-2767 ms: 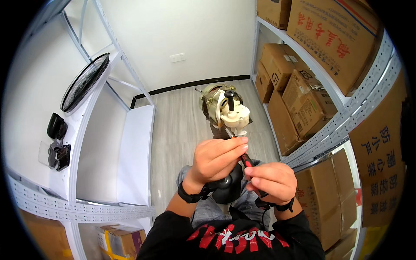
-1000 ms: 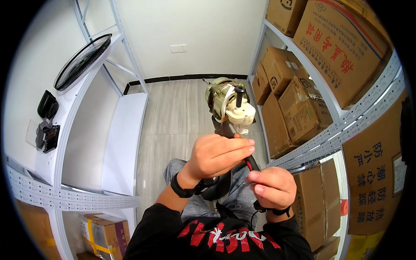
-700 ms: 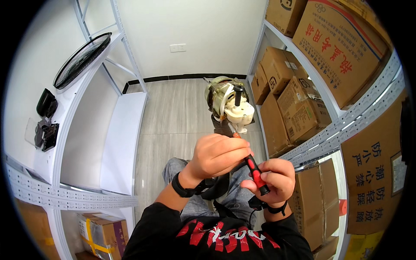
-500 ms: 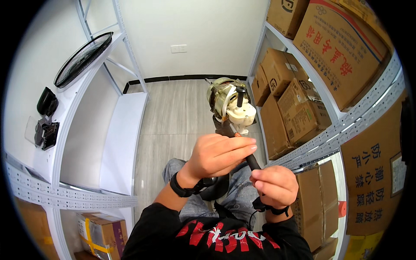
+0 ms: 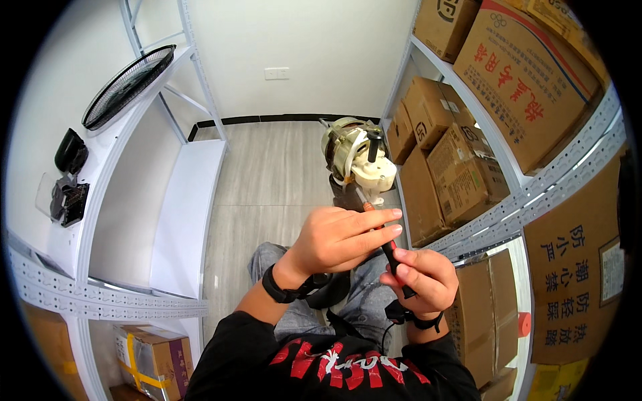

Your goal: The person sits on the floor and uses a screwdriver to adjust screws on a mechanical part mounted on a stand. The person repeatedly rotates the part and tightens screws at different positions.

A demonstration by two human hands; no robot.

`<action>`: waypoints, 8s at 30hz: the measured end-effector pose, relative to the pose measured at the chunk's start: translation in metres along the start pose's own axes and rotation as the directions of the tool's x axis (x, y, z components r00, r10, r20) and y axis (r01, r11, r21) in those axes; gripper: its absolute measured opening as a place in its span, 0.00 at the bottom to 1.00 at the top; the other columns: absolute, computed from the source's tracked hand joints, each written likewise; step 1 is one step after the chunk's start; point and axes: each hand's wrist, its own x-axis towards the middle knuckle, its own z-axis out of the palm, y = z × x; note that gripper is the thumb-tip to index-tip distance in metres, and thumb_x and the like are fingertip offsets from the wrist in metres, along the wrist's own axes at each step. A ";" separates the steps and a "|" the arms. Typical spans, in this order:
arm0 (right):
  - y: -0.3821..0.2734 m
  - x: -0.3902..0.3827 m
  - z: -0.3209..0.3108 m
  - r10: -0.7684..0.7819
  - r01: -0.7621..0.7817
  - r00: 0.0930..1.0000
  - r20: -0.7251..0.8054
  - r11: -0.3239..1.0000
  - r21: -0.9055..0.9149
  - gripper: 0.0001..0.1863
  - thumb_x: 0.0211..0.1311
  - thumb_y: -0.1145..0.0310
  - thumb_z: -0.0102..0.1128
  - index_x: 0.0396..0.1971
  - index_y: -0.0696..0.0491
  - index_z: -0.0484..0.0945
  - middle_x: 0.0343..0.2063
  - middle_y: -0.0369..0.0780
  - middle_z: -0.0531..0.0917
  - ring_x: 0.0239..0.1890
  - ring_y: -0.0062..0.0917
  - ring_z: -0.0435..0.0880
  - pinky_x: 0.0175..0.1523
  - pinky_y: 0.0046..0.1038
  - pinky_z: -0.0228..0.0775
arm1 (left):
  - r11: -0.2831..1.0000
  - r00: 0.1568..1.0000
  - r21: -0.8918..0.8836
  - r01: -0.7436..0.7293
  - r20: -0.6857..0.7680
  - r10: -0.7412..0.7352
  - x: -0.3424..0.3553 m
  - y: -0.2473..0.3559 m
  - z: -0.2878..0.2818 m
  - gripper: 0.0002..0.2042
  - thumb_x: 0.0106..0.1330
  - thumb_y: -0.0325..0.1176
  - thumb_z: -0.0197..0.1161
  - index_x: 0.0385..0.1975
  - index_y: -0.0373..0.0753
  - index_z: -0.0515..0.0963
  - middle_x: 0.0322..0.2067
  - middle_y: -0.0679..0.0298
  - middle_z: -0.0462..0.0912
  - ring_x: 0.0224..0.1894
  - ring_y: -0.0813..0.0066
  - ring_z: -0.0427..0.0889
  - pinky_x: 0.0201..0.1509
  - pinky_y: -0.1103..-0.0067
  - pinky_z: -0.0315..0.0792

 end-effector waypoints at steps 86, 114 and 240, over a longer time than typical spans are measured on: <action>-0.006 -0.055 -0.013 0.407 -0.094 0.836 -0.369 0.767 0.635 0.17 0.73 0.63 0.65 0.51 0.57 0.72 0.46 0.51 0.79 0.39 0.27 0.80 0.36 0.19 0.79 | 0.758 0.765 -0.290 0.584 -0.114 -0.634 -0.017 -0.024 -0.019 0.12 0.59 0.20 0.70 0.43 0.34 0.83 0.38 0.65 0.85 0.40 0.79 0.80 0.46 0.80 0.73; -0.006 -0.041 0.005 0.261 -0.185 0.932 -0.252 0.939 0.288 0.12 0.67 0.73 0.69 0.46 0.59 0.78 0.43 0.53 0.87 0.31 0.32 0.88 0.35 0.28 0.83 | 0.765 0.762 -0.317 0.561 -0.164 -0.627 -0.018 -0.020 0.007 0.12 0.61 0.19 0.71 0.45 0.33 0.85 0.46 0.61 0.86 0.46 0.77 0.79 0.50 0.80 0.69; 0.029 0.009 0.052 0.603 -0.493 0.798 0.011 0.641 0.588 0.09 0.65 0.83 0.62 0.42 0.58 0.87 0.47 0.43 0.88 0.52 0.33 0.85 0.60 0.30 0.75 | 0.778 0.650 0.409 0.478 0.431 -0.626 0.090 -0.063 -0.061 0.48 0.51 0.43 0.71 0.75 0.37 0.60 0.66 0.39 0.70 0.68 0.46 0.72 0.69 0.64 0.70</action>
